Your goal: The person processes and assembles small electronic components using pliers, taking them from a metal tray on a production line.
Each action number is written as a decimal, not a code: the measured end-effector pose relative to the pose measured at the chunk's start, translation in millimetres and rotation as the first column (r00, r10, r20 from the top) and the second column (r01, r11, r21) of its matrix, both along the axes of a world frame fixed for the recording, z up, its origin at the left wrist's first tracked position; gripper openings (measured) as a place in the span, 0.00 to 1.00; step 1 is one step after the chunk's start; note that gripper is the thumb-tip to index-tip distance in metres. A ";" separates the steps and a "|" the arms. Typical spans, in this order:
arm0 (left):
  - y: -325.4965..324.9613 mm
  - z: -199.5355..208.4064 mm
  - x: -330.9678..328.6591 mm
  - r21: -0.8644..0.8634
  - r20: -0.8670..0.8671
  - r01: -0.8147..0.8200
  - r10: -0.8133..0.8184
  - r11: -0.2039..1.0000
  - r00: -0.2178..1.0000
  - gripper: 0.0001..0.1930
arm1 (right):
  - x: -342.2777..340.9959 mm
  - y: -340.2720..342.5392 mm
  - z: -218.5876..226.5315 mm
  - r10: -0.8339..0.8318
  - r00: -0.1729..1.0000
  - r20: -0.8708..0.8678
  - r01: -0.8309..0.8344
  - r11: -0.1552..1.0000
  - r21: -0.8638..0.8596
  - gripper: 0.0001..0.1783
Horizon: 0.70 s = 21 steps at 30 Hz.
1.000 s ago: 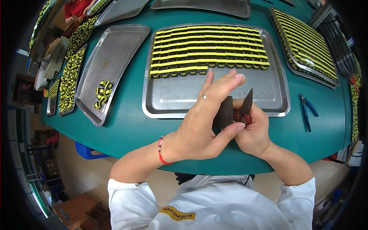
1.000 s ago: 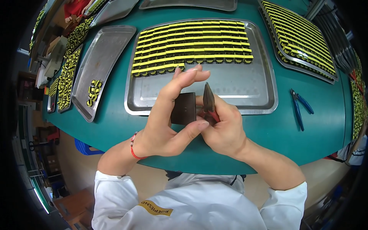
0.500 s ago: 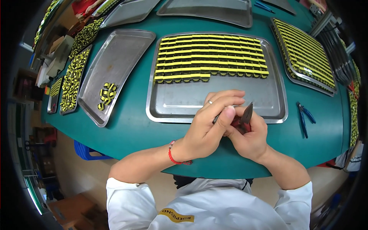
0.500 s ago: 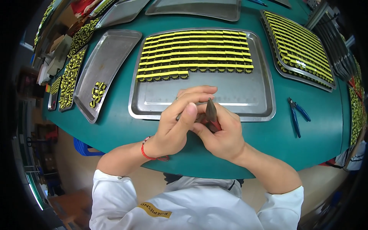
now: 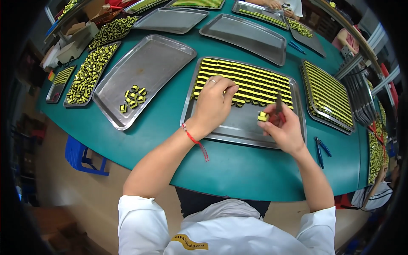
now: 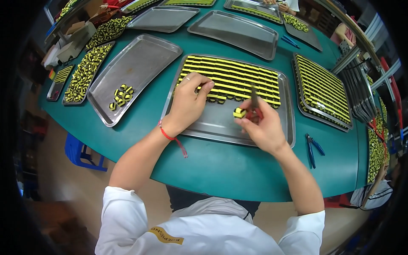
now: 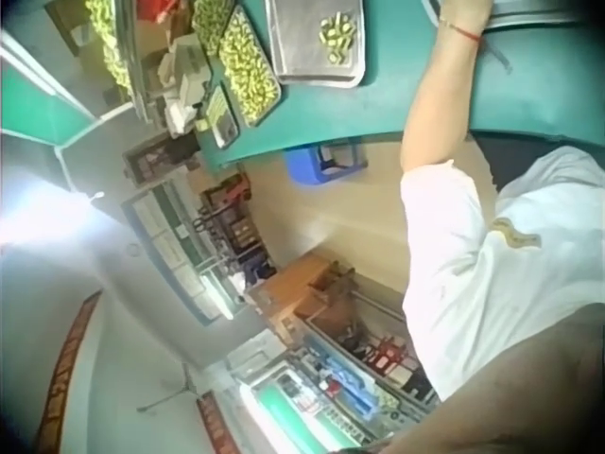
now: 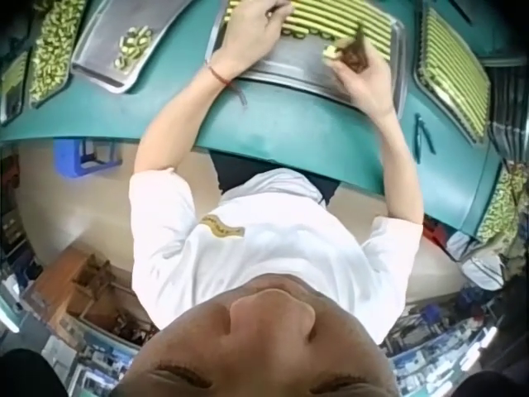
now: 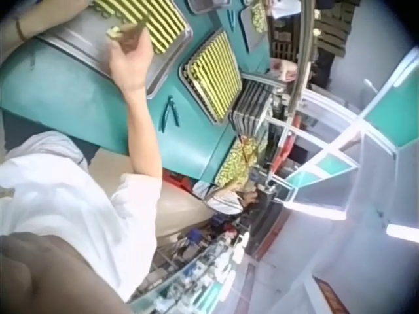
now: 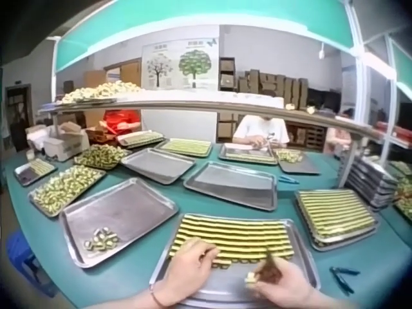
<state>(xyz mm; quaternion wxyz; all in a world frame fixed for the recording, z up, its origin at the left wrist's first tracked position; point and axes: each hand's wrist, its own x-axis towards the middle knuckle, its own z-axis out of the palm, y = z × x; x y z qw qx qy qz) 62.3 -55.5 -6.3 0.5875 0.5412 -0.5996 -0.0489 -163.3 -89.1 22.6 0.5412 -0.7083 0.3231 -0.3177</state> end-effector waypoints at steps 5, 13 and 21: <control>1.2 8.1 13.7 -0.138 0.207 -0.053 0.081 0.989 0.975 0.03 | 22.4 -25.7 -6.0 -0.134 0.838 -0.530 -0.251 0.767 -0.590 0.13; 3.1 17.6 15.3 -0.227 0.106 -0.057 0.083 0.972 0.991 0.07 | 45.7 -30.1 -18.3 -0.339 0.754 -0.563 -0.173 0.724 -0.667 0.14; 4.0 17.8 24.7 -0.210 0.130 -0.100 0.129 0.973 0.983 0.10 | 52.7 -25.6 -18.3 -0.341 0.799 -0.495 -0.145 0.689 -0.710 0.14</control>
